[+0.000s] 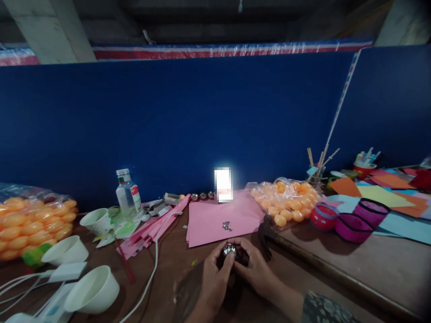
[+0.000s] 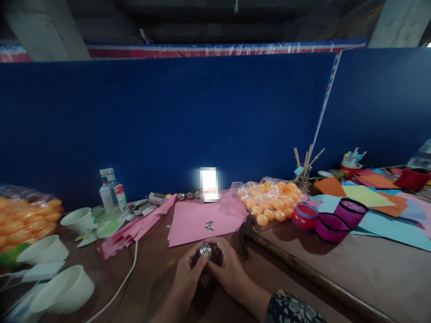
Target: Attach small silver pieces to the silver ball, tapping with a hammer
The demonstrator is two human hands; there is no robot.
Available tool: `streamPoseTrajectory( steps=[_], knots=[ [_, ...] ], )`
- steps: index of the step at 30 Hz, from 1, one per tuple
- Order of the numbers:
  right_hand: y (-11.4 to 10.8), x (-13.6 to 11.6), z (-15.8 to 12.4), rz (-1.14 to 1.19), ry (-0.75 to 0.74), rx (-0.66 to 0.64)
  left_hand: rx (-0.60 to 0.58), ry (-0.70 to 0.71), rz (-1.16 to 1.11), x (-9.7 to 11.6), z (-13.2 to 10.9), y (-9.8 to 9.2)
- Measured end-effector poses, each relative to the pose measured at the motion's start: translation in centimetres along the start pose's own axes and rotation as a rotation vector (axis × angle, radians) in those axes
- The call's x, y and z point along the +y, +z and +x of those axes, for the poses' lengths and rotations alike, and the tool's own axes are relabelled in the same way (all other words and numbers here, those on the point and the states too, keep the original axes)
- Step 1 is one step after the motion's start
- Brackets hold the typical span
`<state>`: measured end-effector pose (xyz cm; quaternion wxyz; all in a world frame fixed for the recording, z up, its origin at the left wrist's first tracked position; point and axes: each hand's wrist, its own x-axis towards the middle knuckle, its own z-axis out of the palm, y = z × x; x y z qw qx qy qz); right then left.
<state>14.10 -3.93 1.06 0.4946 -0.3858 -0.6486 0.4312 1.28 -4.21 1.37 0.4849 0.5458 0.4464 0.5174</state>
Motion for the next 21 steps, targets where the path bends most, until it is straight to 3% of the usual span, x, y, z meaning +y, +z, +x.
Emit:
streamPoseTrajectory(
  steps=[6, 12, 21],
  knots=[
    [0.1, 0.0, 0.0, 0.008, 0.003, 0.012, -0.024, -0.002, -0.001, 0.4, -0.1, -0.1],
    [0.0, -0.4, 0.2, -0.021, -0.015, 0.012, 0.005, 0.001, 0.008, -0.6, 0.2, -0.1],
    [-0.3, -0.2, 0.3, -0.222, -0.133, 0.021, -0.012, 0.019, -0.012, -0.4, 0.4, -0.1]
  ],
)
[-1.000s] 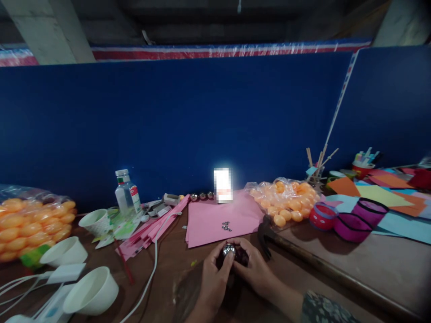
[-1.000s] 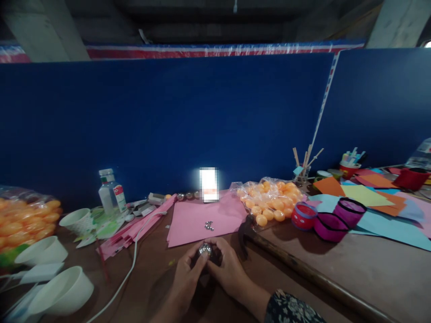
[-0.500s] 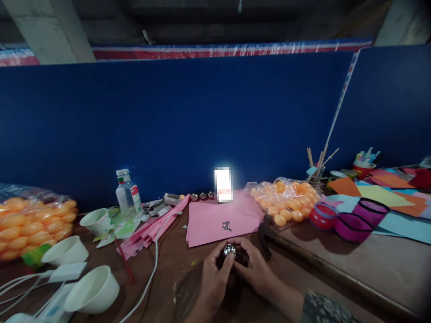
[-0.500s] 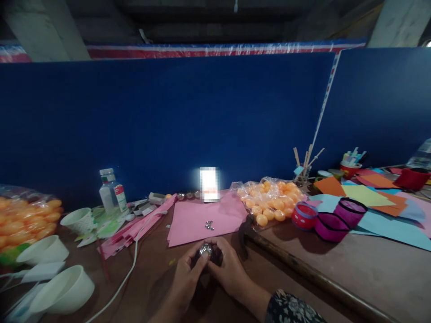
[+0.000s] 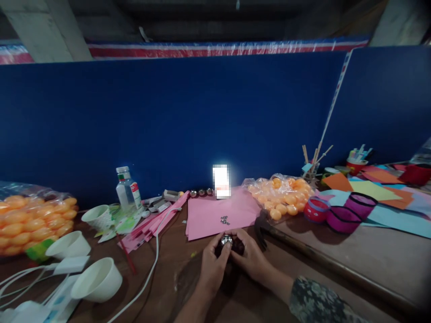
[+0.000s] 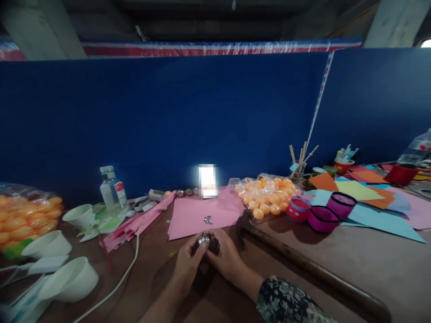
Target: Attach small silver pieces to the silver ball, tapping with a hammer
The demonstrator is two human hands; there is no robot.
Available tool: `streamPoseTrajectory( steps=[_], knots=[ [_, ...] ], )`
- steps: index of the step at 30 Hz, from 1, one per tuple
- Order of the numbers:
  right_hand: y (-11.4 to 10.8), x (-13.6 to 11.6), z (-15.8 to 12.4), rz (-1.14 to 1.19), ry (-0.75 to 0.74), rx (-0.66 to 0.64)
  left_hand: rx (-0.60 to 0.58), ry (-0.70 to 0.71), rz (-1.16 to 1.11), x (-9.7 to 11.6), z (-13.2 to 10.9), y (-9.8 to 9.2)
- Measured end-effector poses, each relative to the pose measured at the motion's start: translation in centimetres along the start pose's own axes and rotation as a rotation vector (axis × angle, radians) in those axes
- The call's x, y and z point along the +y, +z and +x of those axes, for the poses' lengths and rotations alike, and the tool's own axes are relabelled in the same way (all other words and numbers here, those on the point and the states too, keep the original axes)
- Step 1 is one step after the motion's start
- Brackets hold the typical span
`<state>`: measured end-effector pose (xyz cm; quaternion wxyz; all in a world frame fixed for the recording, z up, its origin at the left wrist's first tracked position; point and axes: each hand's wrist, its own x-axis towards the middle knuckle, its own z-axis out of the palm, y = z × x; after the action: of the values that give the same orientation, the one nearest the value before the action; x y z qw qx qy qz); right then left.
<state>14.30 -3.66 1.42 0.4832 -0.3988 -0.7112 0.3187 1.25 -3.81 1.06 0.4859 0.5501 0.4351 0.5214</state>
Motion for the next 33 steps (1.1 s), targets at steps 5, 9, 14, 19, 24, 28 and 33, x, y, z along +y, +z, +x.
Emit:
streamPoseTrajectory(
  steps=[5, 9, 14, 19, 24, 28, 33],
  knots=[
    [0.2, 0.9, -0.1, -0.118, -0.038, 0.023, 0.026, 0.061, 0.053, -0.2, 0.0, 0.0],
    [-0.1, 0.5, -0.4, -0.197, -0.074, 0.016, 0.068, 0.082, 0.097, -0.8, 0.2, -0.3],
    [-2.5, -1.3, -1.5, -0.355, -0.110, 0.083, 0.147, 0.043, 0.066, -1.5, 0.1, -0.3],
    [-7.5, -1.5, -2.8, -0.762, -0.058, 0.188, 0.109, 0.061, 0.120, -1.0, -0.3, 0.0],
    [-11.5, -0.5, -4.3, -1.127, 0.177, 0.054, 0.090, 0.126, 0.281, -0.8, -0.2, -0.1],
    [-12.2, 0.7, -5.0, -1.177, 0.226, -0.056, 0.060, 0.142, 0.292, -1.1, -0.3, -0.1],
    [-12.2, 1.5, -4.6, -1.220, 0.226, -0.104, 0.043, 0.132, 0.234, -1.0, -0.5, 0.1]
  ],
)
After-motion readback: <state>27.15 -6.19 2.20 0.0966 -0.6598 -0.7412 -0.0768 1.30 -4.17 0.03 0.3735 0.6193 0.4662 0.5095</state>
